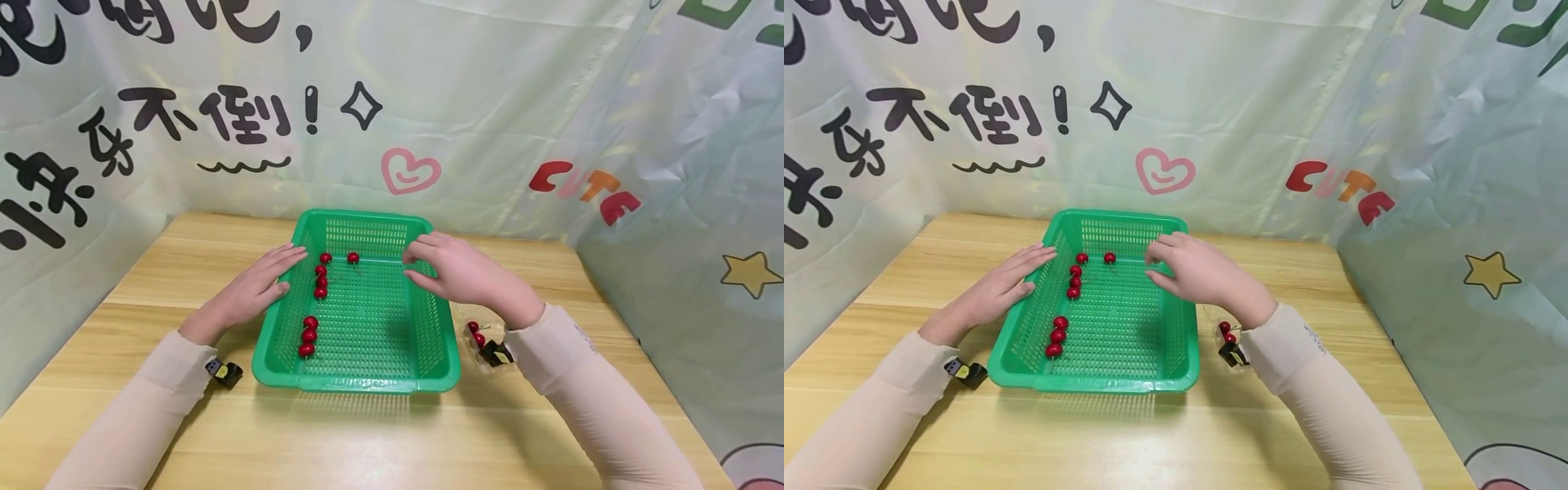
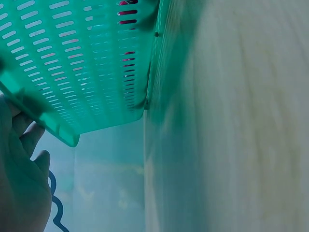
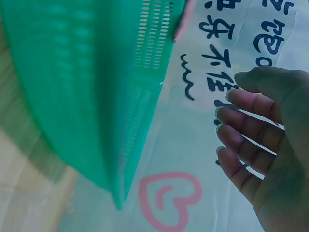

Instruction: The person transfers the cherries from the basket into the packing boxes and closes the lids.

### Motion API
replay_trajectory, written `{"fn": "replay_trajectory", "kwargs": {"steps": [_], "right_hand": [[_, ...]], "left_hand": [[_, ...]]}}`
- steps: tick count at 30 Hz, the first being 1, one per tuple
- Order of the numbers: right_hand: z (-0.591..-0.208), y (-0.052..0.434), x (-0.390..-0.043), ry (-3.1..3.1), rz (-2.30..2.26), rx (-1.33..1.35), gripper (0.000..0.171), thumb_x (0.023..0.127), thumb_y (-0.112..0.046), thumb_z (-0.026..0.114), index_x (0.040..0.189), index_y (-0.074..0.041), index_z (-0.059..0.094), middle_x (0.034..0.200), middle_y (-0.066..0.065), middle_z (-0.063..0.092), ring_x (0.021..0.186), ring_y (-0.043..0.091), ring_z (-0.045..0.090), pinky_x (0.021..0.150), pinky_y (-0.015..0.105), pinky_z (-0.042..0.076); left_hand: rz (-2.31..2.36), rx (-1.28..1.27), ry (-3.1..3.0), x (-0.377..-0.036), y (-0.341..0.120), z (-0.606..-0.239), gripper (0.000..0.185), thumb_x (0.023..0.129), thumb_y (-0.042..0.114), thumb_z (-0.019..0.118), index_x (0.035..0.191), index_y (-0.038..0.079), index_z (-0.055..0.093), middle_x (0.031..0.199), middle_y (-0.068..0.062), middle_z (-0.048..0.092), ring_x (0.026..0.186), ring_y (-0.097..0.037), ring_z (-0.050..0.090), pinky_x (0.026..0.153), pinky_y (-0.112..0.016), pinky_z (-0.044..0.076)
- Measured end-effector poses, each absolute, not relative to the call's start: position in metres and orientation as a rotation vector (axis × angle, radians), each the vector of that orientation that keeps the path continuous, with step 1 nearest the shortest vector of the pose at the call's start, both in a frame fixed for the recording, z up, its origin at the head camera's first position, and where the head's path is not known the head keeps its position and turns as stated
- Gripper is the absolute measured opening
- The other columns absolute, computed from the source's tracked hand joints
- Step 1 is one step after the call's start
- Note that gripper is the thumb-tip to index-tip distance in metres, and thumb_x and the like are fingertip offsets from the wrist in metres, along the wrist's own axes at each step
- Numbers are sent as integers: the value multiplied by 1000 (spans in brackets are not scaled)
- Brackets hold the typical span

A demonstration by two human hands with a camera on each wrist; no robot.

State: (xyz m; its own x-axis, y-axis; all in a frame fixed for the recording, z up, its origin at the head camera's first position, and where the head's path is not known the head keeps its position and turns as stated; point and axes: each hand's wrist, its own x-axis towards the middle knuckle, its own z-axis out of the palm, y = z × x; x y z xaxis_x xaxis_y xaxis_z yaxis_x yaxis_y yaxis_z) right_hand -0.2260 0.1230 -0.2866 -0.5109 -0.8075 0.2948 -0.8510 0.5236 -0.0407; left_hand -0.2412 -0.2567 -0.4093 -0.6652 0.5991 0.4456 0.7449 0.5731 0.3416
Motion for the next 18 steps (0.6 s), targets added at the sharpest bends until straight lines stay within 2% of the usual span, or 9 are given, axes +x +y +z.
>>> {"fn": "replay_trajectory", "kwargs": {"steps": [11,18], "right_hand": [[-279,84,-238,-2496,414,1478,14,95,-24,65,104,-13,66,102,-4,64,91,13,57,81,32,48],[-288,57,-248,-2520,586,1518,20,94,-24,65,111,-14,65,107,-5,63,99,10,57,88,26,48]], "left_hand": [[-746,-1106,-2526,-241,-255,-409,51,102,19,46,150,2,36,155,-14,33,144,-39,21,118,-49,13],[-748,-1100,-2535,-241,-255,-408,51,102,19,46,150,3,36,156,-14,33,145,-38,20,118,-51,13]]}}
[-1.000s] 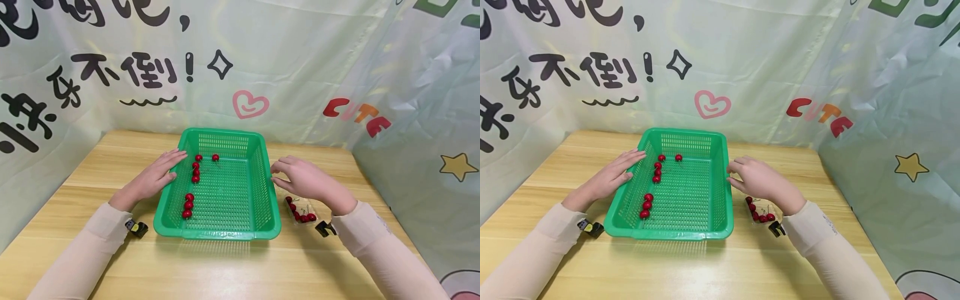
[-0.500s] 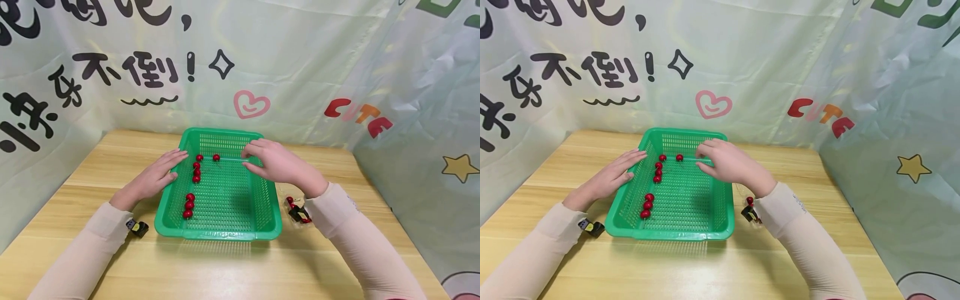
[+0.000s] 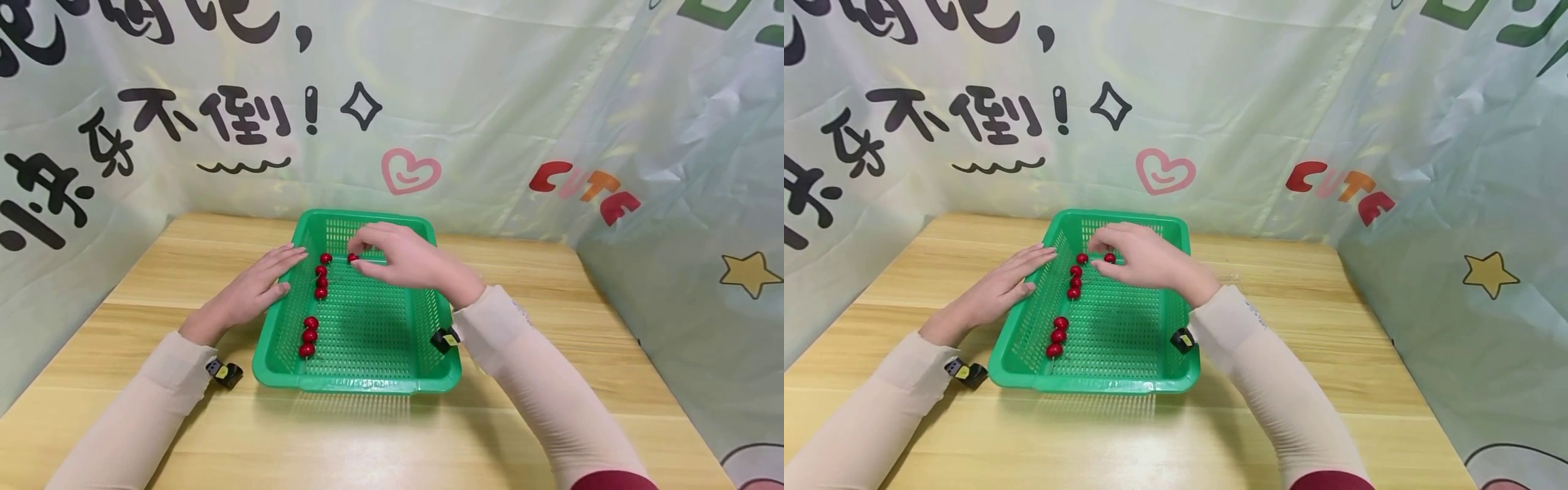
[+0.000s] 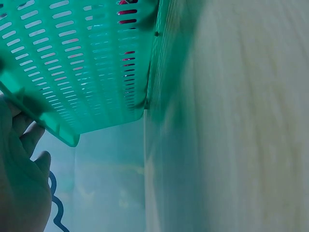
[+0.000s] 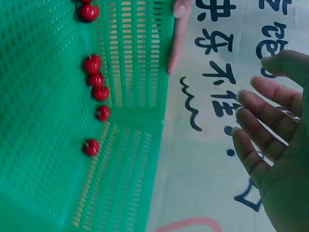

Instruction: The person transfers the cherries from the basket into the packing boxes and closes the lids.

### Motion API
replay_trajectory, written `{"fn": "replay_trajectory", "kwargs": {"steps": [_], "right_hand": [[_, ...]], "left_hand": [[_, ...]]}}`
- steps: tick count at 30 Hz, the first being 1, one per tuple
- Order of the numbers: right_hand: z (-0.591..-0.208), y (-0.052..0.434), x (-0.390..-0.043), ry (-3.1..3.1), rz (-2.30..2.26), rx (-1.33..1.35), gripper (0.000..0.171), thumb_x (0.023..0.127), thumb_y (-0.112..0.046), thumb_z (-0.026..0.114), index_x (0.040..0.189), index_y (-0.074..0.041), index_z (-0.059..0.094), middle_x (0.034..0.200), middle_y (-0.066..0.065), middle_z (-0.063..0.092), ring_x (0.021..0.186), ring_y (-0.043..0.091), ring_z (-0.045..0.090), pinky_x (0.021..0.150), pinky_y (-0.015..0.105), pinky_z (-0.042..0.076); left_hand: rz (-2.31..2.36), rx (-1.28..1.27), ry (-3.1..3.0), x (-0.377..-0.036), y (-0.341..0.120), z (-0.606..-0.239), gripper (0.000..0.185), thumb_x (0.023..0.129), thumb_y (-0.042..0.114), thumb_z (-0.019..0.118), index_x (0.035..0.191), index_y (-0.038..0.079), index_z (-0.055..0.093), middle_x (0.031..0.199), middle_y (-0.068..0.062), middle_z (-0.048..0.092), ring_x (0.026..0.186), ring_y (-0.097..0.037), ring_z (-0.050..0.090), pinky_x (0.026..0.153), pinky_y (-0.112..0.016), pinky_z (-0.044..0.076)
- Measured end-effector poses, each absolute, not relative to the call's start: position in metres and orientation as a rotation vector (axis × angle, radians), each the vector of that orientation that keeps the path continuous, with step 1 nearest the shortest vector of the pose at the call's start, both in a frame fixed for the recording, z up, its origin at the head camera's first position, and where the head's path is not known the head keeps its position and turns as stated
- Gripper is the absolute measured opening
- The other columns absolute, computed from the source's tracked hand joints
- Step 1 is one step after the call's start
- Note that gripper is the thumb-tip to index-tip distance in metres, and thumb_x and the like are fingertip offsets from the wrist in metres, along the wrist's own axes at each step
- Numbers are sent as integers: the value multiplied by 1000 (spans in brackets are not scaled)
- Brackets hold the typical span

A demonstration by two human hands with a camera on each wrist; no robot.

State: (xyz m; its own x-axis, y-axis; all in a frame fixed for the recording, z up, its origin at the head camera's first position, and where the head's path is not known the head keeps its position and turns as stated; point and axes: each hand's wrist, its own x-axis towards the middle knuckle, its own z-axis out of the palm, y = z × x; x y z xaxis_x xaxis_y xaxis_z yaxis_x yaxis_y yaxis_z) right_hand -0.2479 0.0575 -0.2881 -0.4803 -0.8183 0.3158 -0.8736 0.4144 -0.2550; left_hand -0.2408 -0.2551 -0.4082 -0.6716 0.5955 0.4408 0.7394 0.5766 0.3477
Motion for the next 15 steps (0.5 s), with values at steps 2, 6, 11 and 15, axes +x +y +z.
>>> {"fn": "replay_trajectory", "kwargs": {"steps": [2,6,11,15], "right_hand": [[-291,49,-250,-2522,626,1534,21,94,-24,65,112,-13,65,106,-5,63,98,9,56,87,25,47],[-297,35,-253,-2521,697,1553,22,94,-24,65,113,-13,65,106,-6,63,96,6,55,86,24,47],[-307,21,-258,-2573,756,1540,24,94,-25,64,116,-14,64,110,-7,62,100,5,55,87,19,46],[-317,10,-263,-2642,796,1530,30,94,-27,65,120,-12,62,114,-5,62,104,6,55,90,21,46]], "left_hand": [[-753,-1101,-2531,-241,-255,-409,51,102,19,46,150,2,37,155,-14,33,145,-39,20,118,-51,13],[-760,-1106,-2530,-241,-254,-408,51,102,18,46,149,1,37,156,-14,33,145,-37,19,118,-51,11],[-765,-1098,-2545,-241,-255,-406,53,102,18,48,151,5,35,156,-12,32,146,-34,18,118,-51,10],[-768,-1094,-2552,-241,-257,-408,53,103,23,46,152,6,34,156,-13,32,146,-37,18,118,-52,10]]}}
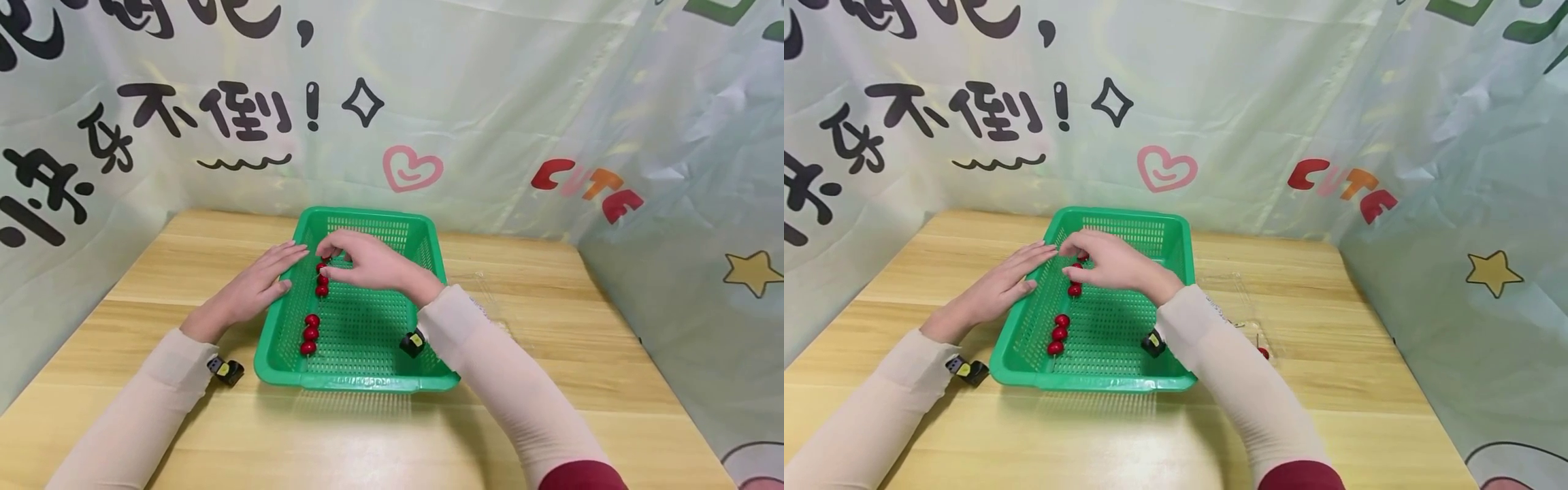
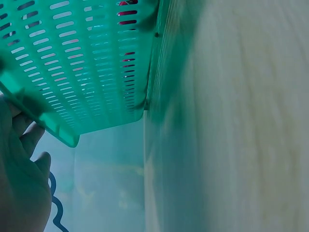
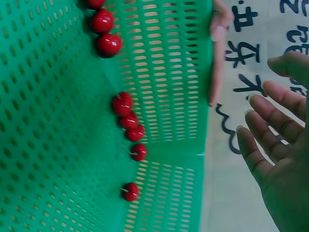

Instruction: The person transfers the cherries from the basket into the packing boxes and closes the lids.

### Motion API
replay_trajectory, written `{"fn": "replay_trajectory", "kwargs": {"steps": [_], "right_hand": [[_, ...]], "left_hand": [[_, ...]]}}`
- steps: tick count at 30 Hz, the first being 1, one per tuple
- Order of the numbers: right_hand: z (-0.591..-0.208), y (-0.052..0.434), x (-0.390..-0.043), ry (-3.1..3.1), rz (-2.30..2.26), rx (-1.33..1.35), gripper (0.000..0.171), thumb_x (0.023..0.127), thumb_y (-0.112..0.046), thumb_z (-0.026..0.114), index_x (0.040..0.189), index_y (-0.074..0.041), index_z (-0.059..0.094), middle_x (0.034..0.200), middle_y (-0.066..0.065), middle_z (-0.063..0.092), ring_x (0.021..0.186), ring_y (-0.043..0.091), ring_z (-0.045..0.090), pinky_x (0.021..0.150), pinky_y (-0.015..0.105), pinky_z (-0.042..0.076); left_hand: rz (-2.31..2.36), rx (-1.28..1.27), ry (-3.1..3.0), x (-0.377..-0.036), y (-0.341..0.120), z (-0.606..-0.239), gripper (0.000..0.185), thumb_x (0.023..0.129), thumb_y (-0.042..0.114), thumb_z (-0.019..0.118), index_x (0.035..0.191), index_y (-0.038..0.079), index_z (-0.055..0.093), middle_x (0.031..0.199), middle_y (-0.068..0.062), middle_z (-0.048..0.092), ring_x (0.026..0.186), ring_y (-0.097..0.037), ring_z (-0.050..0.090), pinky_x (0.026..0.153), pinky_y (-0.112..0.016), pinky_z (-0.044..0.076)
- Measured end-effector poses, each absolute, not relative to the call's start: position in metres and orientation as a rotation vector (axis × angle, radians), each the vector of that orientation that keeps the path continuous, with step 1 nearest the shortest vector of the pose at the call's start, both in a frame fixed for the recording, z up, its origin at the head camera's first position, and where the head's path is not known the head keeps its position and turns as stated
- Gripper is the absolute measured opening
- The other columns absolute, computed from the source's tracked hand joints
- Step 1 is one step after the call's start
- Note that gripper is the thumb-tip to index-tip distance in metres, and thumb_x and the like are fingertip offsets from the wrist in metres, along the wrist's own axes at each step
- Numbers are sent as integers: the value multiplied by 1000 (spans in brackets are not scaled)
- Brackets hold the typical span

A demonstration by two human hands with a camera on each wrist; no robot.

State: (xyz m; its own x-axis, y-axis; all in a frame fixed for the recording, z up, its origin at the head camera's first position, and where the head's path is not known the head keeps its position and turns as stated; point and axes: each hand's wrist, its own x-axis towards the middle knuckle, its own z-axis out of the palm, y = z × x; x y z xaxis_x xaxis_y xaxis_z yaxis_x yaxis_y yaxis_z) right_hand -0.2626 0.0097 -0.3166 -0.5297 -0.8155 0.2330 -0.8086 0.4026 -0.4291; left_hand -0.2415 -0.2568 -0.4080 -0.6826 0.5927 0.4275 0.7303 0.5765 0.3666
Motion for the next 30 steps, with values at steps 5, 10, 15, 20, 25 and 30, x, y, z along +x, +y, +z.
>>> {"fn": "replay_trajectory", "kwargs": {"steps": [5,10,15,20,25,30], "right_hand": [[-330,0,-267,2564,-798,-1460,36,95,-28,64,124,-9,60,118,-2,60,107,9,55,93,30,49],[-339,-6,-269,2529,-770,-1462,41,95,-30,64,127,-6,58,119,4,61,107,9,54,91,27,48],[-342,-9,-271,2516,-737,-1442,42,95,-32,64,128,-7,57,120,6,60,105,8,53,90,24,47],[-342,-11,-275,2497,-692,-1387,46,95,-33,64,131,-6,54,125,8,59,108,13,56,92,22,45],[-351,-13,-275,2465,-590,-1358,53,95,-36,63,136,-5,52,133,8,57,119,18,53,101,24,41],[-362,-13,-272,2480,-467,-1329,56,95,-42,62,139,-9,51,136,3,56,119,12,52,102,22,40]], "left_hand": [[-774,-1099,-2548,-242,-257,-410,53,105,28,42,151,4,34,156,-15,32,145,-39,18,118,-51,10],[-780,-1106,-2541,-241,-257,-410,53,105,27,43,151,2,35,156,-16,32,145,-39,17,118,-51,8],[-795,-1115,-2531,-242,-258,-407,53,105,27,43,151,3,34,156,-16,32,145,-40,17,118,-52,8],[-805,-1116,-2529,-245,-258,-402,52,105,26,42,150,1,34,156,-17,31,146,-39,15,118,-53,7],[-798,-1115,-2530,-245,-256,-402,51,104,22,45,150,1,36,155,-17,32,145,-40,17,118,-54,8],[-792,-1128,-2524,-245,-254,-405,50,103,18,45,149,0,37,155,-16,33,145,-40,18,118,-54,8]]}}
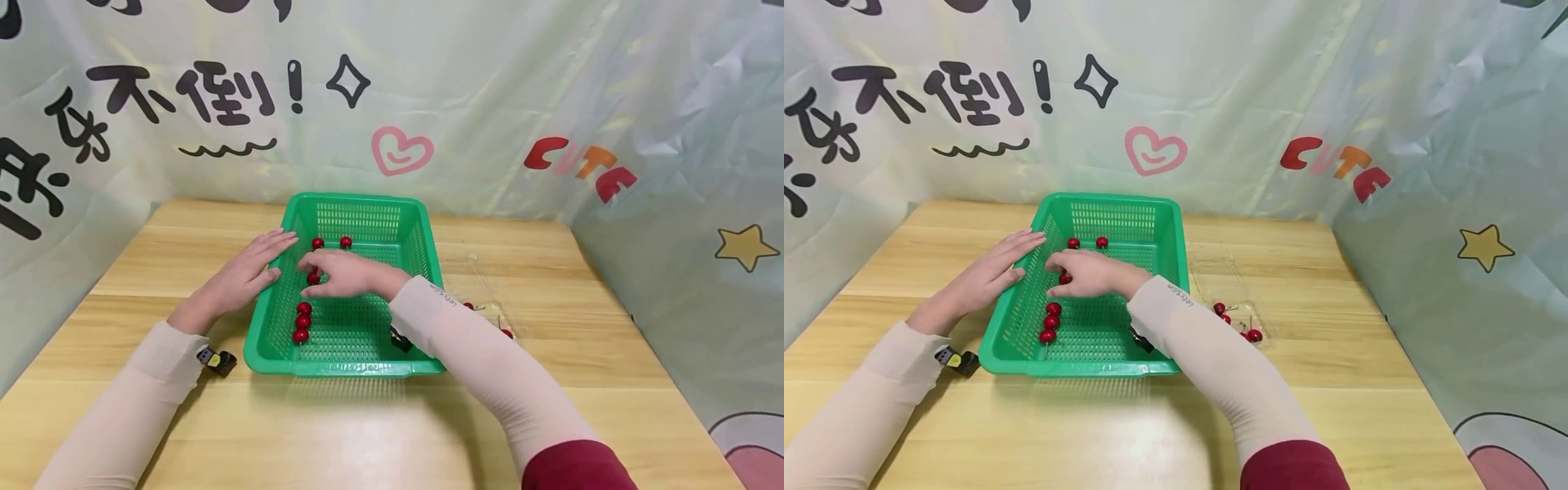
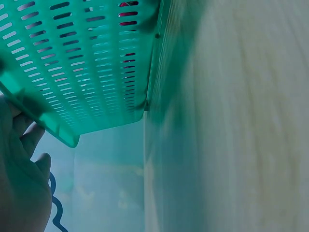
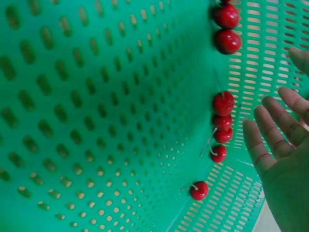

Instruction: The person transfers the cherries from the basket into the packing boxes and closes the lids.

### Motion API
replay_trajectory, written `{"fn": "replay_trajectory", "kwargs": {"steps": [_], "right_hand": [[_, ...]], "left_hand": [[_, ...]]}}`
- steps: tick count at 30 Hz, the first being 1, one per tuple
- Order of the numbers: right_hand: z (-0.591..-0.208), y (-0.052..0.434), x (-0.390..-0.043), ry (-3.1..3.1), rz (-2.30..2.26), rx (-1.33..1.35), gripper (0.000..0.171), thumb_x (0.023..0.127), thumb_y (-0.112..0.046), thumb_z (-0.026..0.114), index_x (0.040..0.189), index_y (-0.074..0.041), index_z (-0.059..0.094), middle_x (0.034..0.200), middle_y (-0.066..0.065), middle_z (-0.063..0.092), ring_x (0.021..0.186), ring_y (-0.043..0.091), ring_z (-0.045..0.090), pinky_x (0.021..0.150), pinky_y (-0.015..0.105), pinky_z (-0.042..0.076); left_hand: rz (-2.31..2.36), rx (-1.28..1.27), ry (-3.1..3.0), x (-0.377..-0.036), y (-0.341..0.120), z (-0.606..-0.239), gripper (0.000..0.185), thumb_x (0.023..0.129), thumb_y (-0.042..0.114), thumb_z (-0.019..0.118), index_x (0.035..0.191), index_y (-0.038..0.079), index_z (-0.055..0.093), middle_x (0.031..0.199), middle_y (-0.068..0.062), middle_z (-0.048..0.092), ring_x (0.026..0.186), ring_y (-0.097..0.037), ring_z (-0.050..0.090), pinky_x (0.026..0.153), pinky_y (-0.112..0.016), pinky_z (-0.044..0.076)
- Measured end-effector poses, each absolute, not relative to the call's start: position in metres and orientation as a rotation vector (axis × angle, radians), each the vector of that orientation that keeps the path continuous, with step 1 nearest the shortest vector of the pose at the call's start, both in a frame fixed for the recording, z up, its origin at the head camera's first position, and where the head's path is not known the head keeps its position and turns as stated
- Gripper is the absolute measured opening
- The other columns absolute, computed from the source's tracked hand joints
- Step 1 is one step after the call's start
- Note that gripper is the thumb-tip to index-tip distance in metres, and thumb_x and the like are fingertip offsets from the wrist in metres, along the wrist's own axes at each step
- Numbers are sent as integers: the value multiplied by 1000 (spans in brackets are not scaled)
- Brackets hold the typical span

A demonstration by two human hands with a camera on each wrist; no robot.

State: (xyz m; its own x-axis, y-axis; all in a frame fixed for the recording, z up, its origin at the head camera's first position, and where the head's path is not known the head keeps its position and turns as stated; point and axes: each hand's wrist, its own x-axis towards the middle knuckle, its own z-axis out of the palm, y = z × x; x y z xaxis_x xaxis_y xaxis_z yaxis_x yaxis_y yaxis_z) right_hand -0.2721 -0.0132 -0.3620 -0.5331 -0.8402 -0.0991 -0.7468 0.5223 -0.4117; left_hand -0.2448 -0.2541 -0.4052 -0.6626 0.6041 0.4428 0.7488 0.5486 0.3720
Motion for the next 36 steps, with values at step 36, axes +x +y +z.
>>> {"fn": "replay_trajectory", "kwargs": {"steps": [36], "right_hand": [[-386,-25,-267,2370,-217,-1445,29,92,-31,70,118,-20,66,114,-10,66,83,2,59,82,18,46]], "left_hand": [[-810,-1124,-2514,-243,-255,-408,50,103,21,45,149,1,36,154,-17,33,146,-38,17,118,-53,8]]}}
